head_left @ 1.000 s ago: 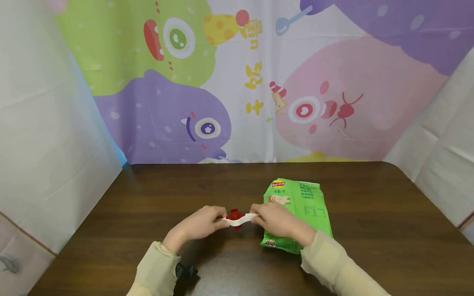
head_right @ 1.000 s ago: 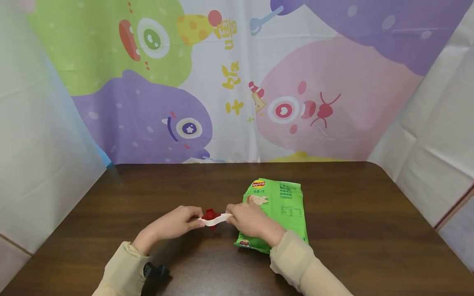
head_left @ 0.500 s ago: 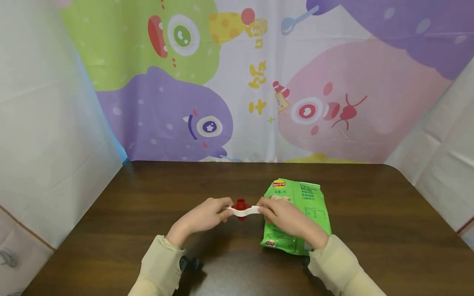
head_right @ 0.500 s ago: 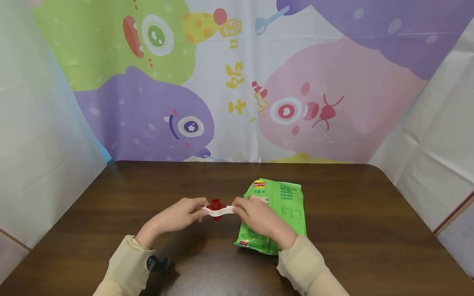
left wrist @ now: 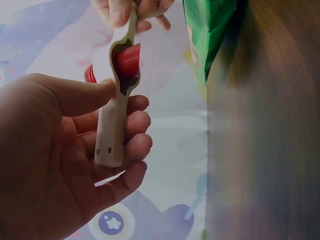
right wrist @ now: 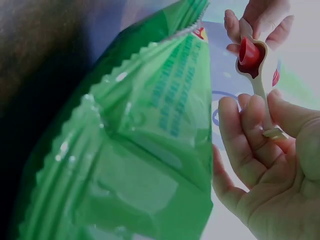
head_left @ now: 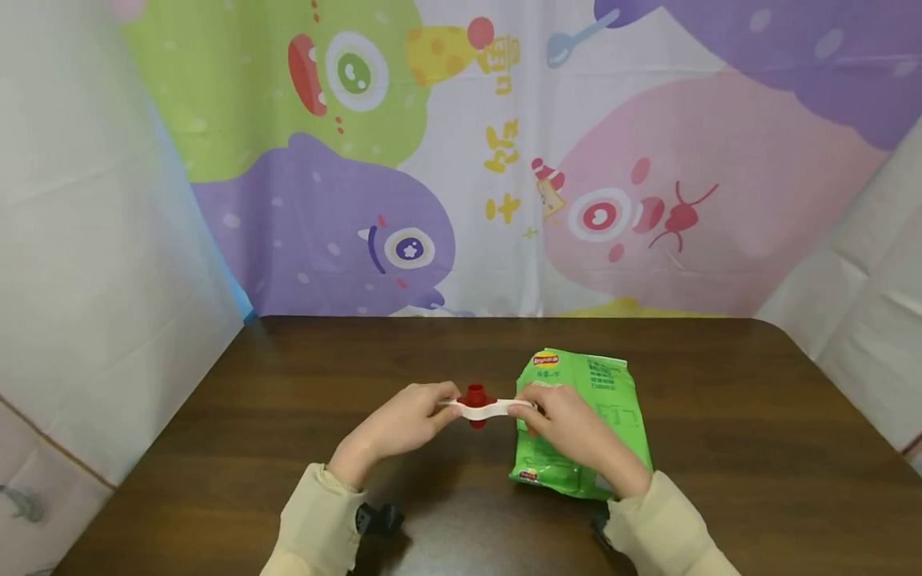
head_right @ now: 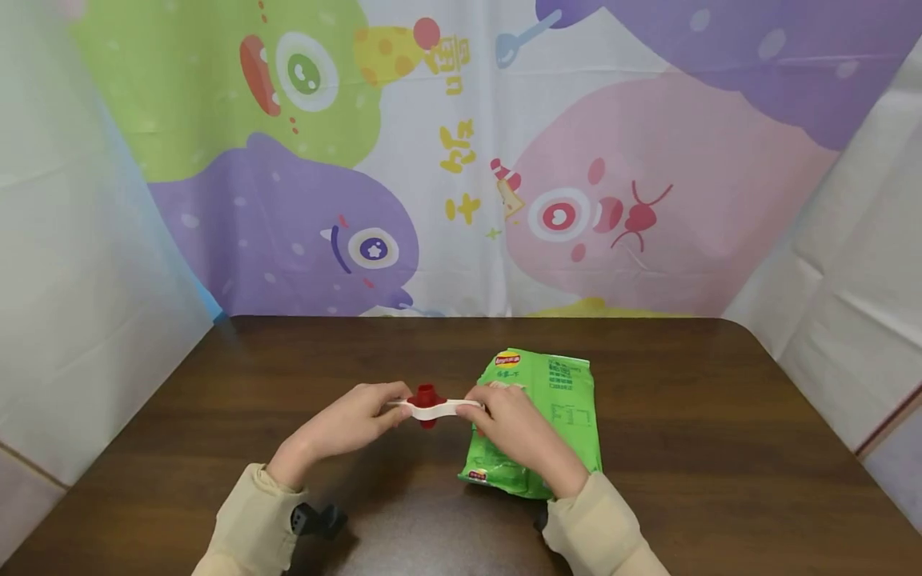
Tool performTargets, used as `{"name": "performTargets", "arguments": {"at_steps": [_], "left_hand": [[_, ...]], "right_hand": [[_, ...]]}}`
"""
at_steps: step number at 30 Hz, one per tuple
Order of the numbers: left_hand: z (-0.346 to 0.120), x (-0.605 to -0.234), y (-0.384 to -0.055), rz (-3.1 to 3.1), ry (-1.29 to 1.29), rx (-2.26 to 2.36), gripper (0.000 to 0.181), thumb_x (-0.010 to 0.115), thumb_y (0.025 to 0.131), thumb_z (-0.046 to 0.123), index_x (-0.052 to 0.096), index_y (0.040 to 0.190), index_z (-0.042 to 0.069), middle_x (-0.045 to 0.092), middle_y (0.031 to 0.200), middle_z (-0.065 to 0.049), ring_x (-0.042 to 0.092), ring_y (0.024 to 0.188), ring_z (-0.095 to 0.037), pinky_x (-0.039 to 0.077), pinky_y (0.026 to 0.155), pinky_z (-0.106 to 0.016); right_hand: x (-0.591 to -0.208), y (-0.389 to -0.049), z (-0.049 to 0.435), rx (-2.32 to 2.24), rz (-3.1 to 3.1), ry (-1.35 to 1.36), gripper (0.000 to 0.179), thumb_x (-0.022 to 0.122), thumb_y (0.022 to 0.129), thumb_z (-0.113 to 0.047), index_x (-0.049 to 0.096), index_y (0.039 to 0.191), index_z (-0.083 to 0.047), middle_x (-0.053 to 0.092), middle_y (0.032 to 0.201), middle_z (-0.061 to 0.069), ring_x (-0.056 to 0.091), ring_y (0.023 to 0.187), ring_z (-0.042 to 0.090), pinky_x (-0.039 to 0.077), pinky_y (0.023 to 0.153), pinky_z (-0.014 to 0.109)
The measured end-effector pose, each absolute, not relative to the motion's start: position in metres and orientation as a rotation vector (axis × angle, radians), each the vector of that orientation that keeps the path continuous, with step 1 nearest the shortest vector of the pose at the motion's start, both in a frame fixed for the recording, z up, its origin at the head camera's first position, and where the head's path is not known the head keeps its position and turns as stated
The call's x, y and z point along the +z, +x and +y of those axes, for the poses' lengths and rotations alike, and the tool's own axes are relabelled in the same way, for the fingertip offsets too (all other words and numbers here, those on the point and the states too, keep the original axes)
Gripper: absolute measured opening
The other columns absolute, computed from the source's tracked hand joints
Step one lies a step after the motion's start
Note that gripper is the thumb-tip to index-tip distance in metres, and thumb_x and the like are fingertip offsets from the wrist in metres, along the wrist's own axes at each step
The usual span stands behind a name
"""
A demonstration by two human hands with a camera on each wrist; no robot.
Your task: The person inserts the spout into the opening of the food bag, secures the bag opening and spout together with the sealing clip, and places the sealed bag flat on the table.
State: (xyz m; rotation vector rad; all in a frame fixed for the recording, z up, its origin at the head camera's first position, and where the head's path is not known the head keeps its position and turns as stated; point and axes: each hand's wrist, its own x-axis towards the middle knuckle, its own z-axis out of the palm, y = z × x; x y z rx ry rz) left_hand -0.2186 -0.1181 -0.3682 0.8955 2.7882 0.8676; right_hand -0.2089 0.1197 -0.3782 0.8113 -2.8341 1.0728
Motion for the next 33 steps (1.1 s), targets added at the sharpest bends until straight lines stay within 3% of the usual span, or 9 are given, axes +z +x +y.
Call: {"name": "performTargets", "arguments": {"at_steps": [8, 13, 16, 25, 33], "left_hand": [[-0.113, -0.373, -0.214, 2.825, 0.852, 0.841, 0.019, 0.053, 0.09, 0.039, 0.058, 0.09, 0.021, 0.054, 0.069, 0.011, 0.041, 0.054, -0.006, 0.037, 0.051, -0.023], [-0.106, -0.377, -0.214, 2.863, 0.825, 0.94, 0.029, 0.054, 0.086, 0.051, 0.058, 0.09, 0.022, 0.059, 0.078, 0.013, 0.052, 0.063, -0.003, 0.042, 0.057, -0.022], [-0.104, -0.376, -0.216, 2.931, 0.85, 0.987, 0.027, 0.057, 0.084, 0.049, 0.058, 0.088, 0.023, 0.059, 0.079, 0.014, 0.054, 0.068, -0.003, 0.043, 0.06, -0.021], [-0.102, -0.378, -0.218, 3.057, 0.927, 1.055, 0.016, 0.067, 0.077, 0.037, 0.056, 0.077, 0.026, 0.053, 0.067, 0.015, 0.046, 0.06, -0.004, 0.039, 0.054, -0.021], [-0.104, -0.378, -0.216, 2.949, 0.905, 1.173, 0.016, 0.068, 0.078, 0.036, 0.056, 0.076, 0.026, 0.053, 0.065, 0.014, 0.046, 0.054, -0.005, 0.038, 0.048, -0.022]], "right_hand": [[-0.381, -0.207, 0.119, 1.054, -2.786, 0.816, 0.023, 0.053, 0.089, -0.037, 0.061, 0.079, -0.018, 0.051, 0.057, -0.008, 0.035, 0.046, 0.004, 0.031, 0.046, 0.02], [-0.381, -0.207, 0.118, 1.106, -2.776, 0.816, 0.022, 0.053, 0.09, -0.038, 0.061, 0.078, -0.021, 0.052, 0.058, -0.01, 0.035, 0.046, 0.004, 0.031, 0.045, 0.019], [-0.38, -0.206, 0.118, 1.186, -2.759, 0.794, 0.021, 0.053, 0.089, -0.039, 0.061, 0.079, -0.023, 0.053, 0.058, -0.01, 0.036, 0.047, 0.005, 0.031, 0.046, 0.02], [-0.375, -0.208, 0.126, 1.51, -2.693, 0.912, 0.02, 0.055, 0.089, -0.036, 0.065, 0.083, -0.019, 0.057, 0.062, -0.003, 0.04, 0.052, 0.011, 0.033, 0.048, 0.021], [-0.376, -0.21, 0.131, 1.704, -2.642, 1.042, 0.02, 0.054, 0.091, -0.027, 0.066, 0.083, -0.014, 0.06, 0.064, 0.003, 0.055, 0.077, 0.017, 0.041, 0.063, 0.025]]}}
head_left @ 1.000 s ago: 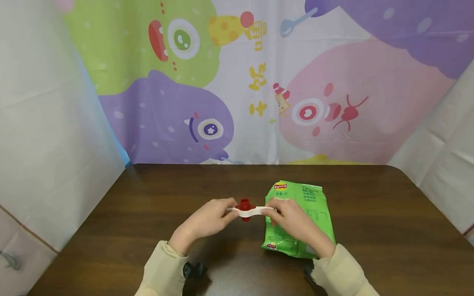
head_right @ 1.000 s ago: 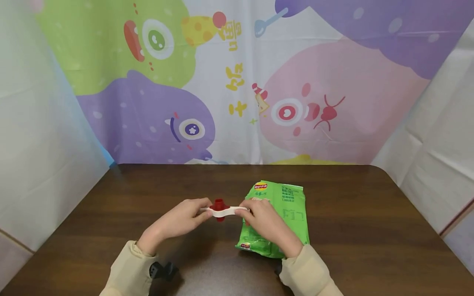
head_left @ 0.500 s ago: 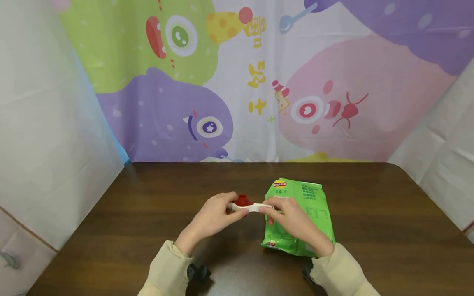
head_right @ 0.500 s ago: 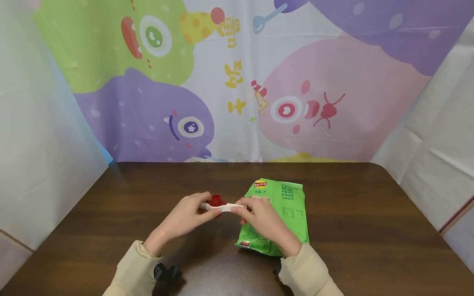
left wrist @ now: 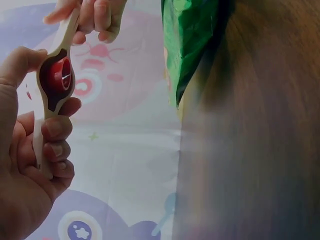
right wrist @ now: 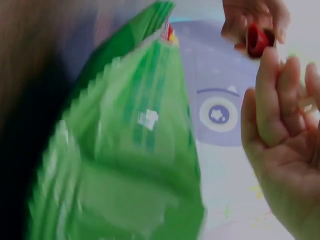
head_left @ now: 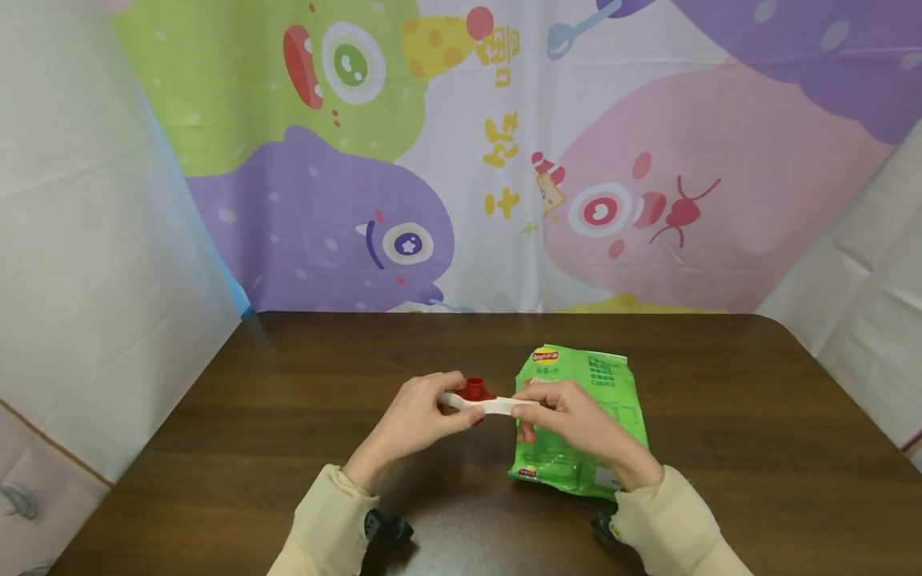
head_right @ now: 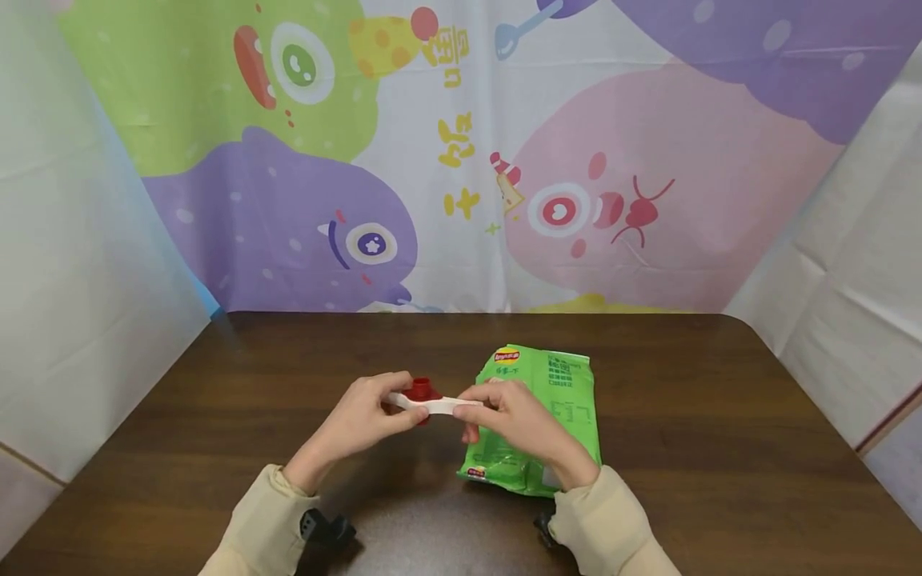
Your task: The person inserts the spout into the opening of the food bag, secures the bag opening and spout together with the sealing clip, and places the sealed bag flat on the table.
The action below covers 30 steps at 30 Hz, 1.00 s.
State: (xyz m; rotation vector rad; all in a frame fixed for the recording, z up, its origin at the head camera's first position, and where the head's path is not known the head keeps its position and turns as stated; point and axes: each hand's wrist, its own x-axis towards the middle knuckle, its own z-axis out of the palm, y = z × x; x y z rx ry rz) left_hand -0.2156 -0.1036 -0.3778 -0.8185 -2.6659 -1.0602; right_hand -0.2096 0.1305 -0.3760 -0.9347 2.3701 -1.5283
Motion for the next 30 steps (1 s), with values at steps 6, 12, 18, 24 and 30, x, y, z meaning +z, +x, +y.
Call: {"name": "performTargets", "arguments": {"at_steps": [6, 12, 18, 24, 30], "left_hand": [[-0.103, -0.373, -0.215, -2.667, -0.807, -1.001, 0.016, 0.066, 0.079, 0.038, 0.057, 0.078, 0.025, 0.054, 0.067, 0.014, 0.047, 0.059, -0.006, 0.04, 0.052, -0.022], [-0.102, -0.37, -0.215, -2.621, -0.812, -0.886, 0.017, 0.066, 0.079, 0.039, 0.059, 0.081, 0.023, 0.053, 0.068, 0.014, 0.047, 0.065, -0.006, 0.039, 0.059, -0.022], [-0.101, -0.37, -0.213, -2.583, -0.833, -0.899, 0.031, 0.062, 0.083, 0.042, 0.062, 0.103, 0.019, 0.061, 0.092, 0.012, 0.055, 0.084, -0.008, 0.042, 0.081, -0.031], [-0.101, -0.371, -0.213, -2.555, -0.795, -1.037, 0.027, 0.057, 0.086, 0.043, 0.064, 0.103, 0.022, 0.061, 0.094, 0.014, 0.059, 0.081, -0.003, 0.04, 0.078, -0.029], [-0.101, -0.372, -0.214, -2.507, -0.866, -1.095, 0.025, 0.061, 0.086, 0.036, 0.063, 0.104, 0.019, 0.06, 0.092, 0.012, 0.057, 0.084, -0.001, 0.048, 0.077, -0.022]], "right_hand": [[-0.377, -0.207, 0.126, -1.645, 2.306, -0.832, 0.025, 0.049, 0.094, -0.026, 0.063, 0.09, -0.005, 0.058, 0.063, 0.009, 0.062, 0.07, 0.028, 0.049, 0.068, 0.033], [-0.376, -0.205, 0.122, -1.727, 2.246, -0.771, 0.033, 0.042, 0.097, -0.027, 0.059, 0.088, -0.001, 0.058, 0.063, 0.011, 0.063, 0.071, 0.029, 0.048, 0.079, 0.037], [-0.376, -0.205, 0.12, -1.692, 2.318, -0.738, 0.032, 0.042, 0.097, -0.03, 0.062, 0.091, -0.005, 0.06, 0.068, 0.01, 0.061, 0.073, 0.024, 0.045, 0.076, 0.034], [-0.375, -0.204, 0.118, -1.683, 2.376, -0.646, 0.031, 0.046, 0.095, -0.032, 0.063, 0.101, -0.006, 0.062, 0.073, 0.012, 0.06, 0.076, 0.027, 0.042, 0.07, 0.032], [-0.375, -0.204, 0.115, -1.77, 2.332, -0.546, 0.033, 0.043, 0.096, -0.03, 0.06, 0.111, -0.006, 0.062, 0.079, 0.012, 0.06, 0.08, 0.024, 0.042, 0.077, 0.034]]}}
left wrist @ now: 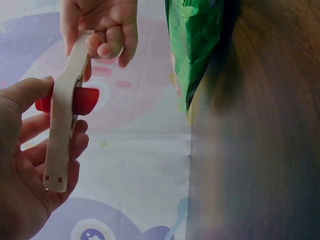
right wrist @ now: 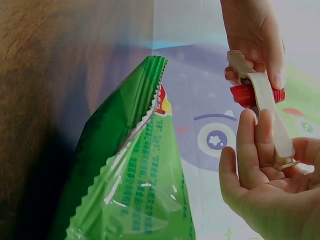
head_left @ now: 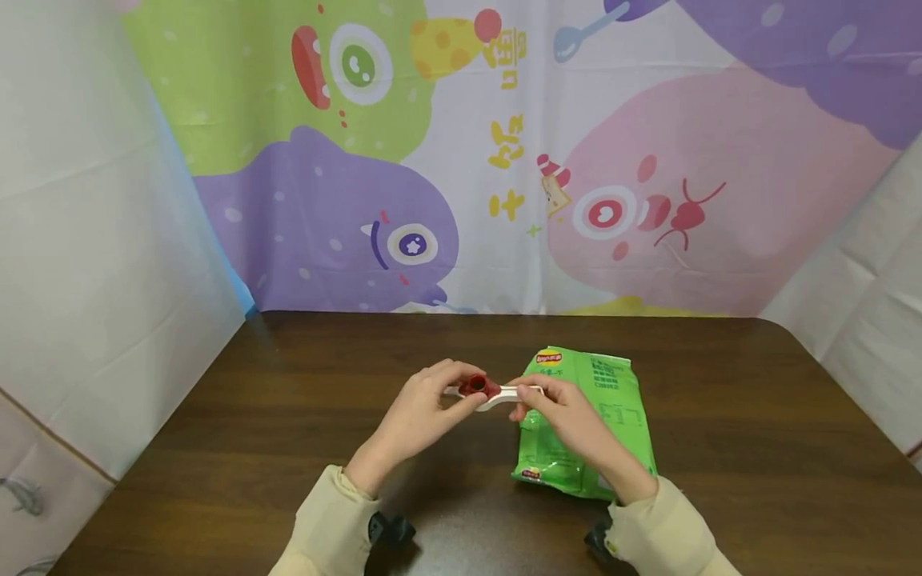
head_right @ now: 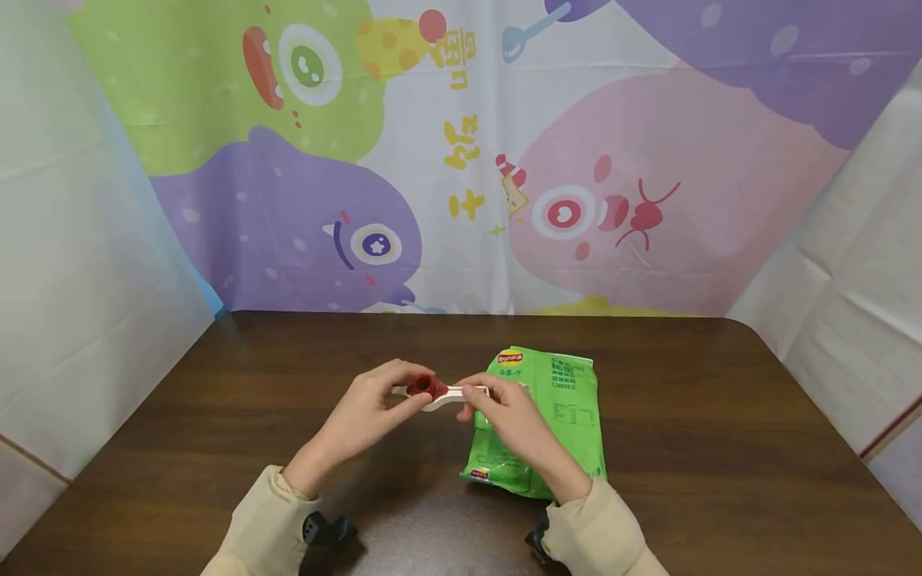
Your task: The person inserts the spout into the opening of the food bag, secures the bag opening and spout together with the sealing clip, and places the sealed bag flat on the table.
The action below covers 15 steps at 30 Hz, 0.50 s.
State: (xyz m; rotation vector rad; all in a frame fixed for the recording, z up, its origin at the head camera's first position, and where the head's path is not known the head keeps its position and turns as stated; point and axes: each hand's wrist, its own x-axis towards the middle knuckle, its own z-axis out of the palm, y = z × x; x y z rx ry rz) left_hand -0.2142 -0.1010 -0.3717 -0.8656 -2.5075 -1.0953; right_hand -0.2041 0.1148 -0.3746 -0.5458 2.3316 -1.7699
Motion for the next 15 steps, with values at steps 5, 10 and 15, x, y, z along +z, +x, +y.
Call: {"name": "performTargets", "arguments": {"at_steps": [5, 10, 15], "left_hand": [[-0.1002, -0.372, -0.2135, -2.466, -0.89, -1.131, 0.021, 0.064, 0.084, 0.03, 0.063, 0.102, 0.019, 0.059, 0.092, 0.01, 0.057, 0.082, -0.001, 0.049, 0.075, -0.021], [-0.0994, -0.3736, -0.2137, -2.453, -0.876, -1.117, 0.02, 0.065, 0.084, 0.028, 0.063, 0.102, 0.019, 0.058, 0.091, 0.01, 0.056, 0.081, -0.001, 0.048, 0.074, -0.021], [-0.0987, -0.3743, -0.2142, -2.444, -0.869, -1.088, 0.02, 0.065, 0.084, 0.027, 0.063, 0.102, 0.018, 0.059, 0.091, 0.009, 0.056, 0.081, -0.001, 0.048, 0.074, -0.021]], "right_hand": [[-0.3747, -0.2038, 0.113, -1.834, 2.282, -0.543, 0.035, 0.037, 0.099, -0.026, 0.058, 0.114, -0.003, 0.065, 0.087, 0.013, 0.061, 0.089, 0.02, 0.035, 0.095, 0.046], [-0.3767, -0.2041, 0.1129, -1.873, 2.245, -0.563, 0.033, 0.038, 0.098, -0.022, 0.057, 0.114, 0.0, 0.065, 0.096, 0.016, 0.061, 0.094, 0.026, 0.034, 0.098, 0.047], [-0.3771, -0.204, 0.1131, -1.877, 2.232, -0.563, 0.032, 0.039, 0.098, -0.021, 0.056, 0.115, 0.001, 0.063, 0.098, 0.021, 0.061, 0.096, 0.029, 0.034, 0.098, 0.048]]}}
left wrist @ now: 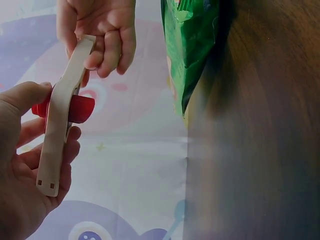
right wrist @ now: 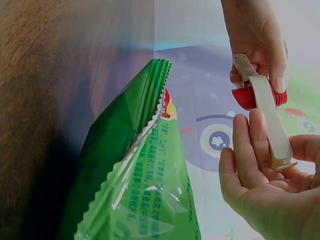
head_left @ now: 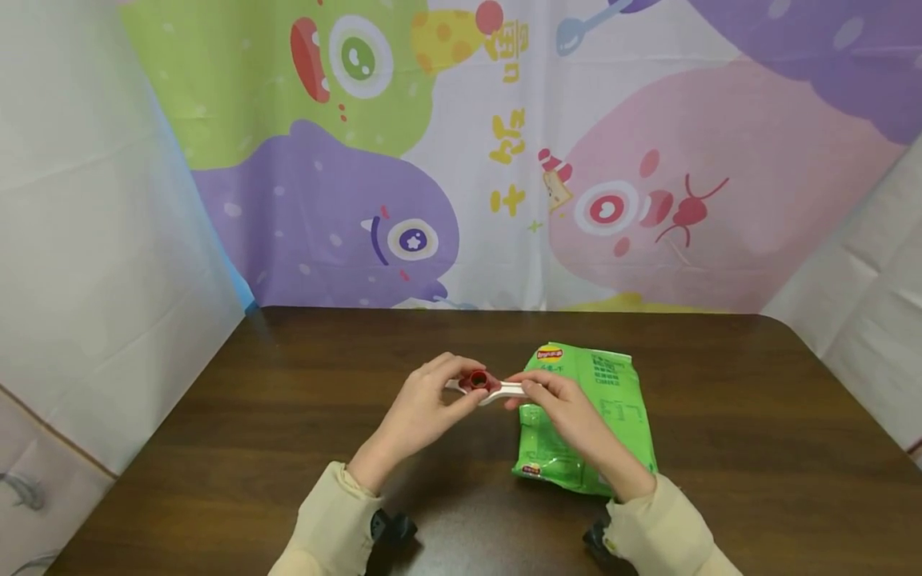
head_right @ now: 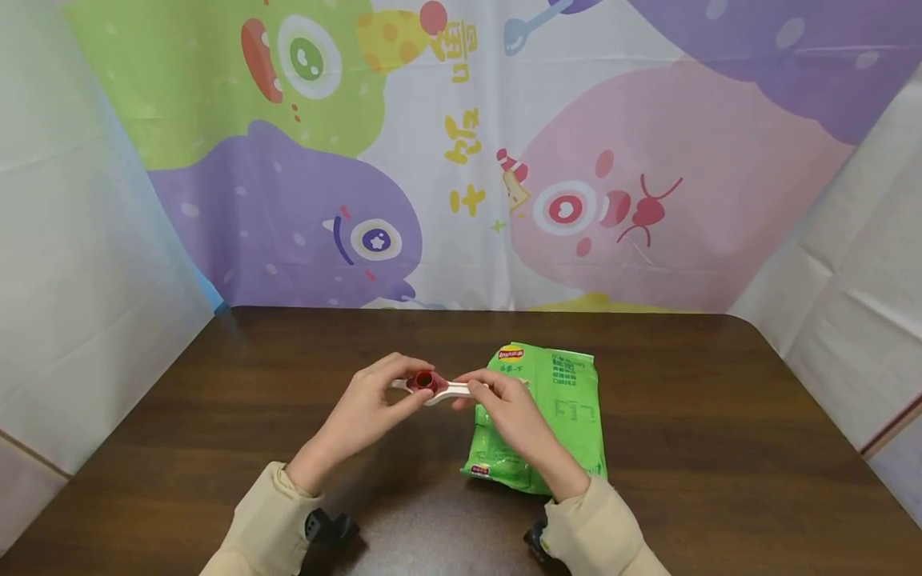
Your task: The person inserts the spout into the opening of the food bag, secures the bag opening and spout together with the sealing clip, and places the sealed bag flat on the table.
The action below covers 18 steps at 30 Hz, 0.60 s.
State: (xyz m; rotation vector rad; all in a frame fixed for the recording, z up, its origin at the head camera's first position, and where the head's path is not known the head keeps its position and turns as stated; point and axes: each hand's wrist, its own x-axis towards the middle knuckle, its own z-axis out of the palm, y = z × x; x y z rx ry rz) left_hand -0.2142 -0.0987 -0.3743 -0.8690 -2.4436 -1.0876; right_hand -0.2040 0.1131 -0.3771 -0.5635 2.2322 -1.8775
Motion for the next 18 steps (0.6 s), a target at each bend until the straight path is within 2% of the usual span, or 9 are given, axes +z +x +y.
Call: {"name": "performTargets", "arguments": {"at_steps": [8, 15, 18], "left_hand": [[-0.0979, -0.3745, -0.2155, -2.41, -0.884, -1.088, 0.021, 0.066, 0.083, 0.025, 0.065, 0.101, 0.015, 0.059, 0.09, 0.008, 0.057, 0.08, -0.002, 0.049, 0.073, -0.021], [-0.0972, -0.3749, -0.214, -2.367, -0.89, -1.031, 0.024, 0.067, 0.083, 0.023, 0.065, 0.104, 0.014, 0.059, 0.092, 0.006, 0.057, 0.08, -0.004, 0.049, 0.071, -0.021], [-0.097, -0.3758, -0.2136, -2.36, -0.883, -1.009, 0.024, 0.067, 0.082, 0.023, 0.066, 0.105, 0.014, 0.058, 0.092, 0.007, 0.057, 0.08, -0.004, 0.048, 0.071, -0.022]], "right_hand": [[-0.3751, -0.2037, 0.1126, -1.866, 2.222, -0.555, 0.03, 0.04, 0.097, -0.018, 0.057, 0.114, 0.001, 0.063, 0.1, 0.021, 0.061, 0.096, 0.026, 0.033, 0.098, 0.052], [-0.3771, -0.204, 0.1118, -1.89, 2.224, -0.523, 0.029, 0.039, 0.097, -0.016, 0.058, 0.112, 0.001, 0.066, 0.097, 0.013, 0.057, 0.101, 0.033, 0.034, 0.098, 0.05], [-0.3782, -0.204, 0.1113, -1.905, 2.215, -0.522, 0.03, 0.039, 0.097, -0.016, 0.058, 0.112, 0.001, 0.065, 0.098, 0.016, 0.056, 0.102, 0.036, 0.034, 0.097, 0.051]]}}
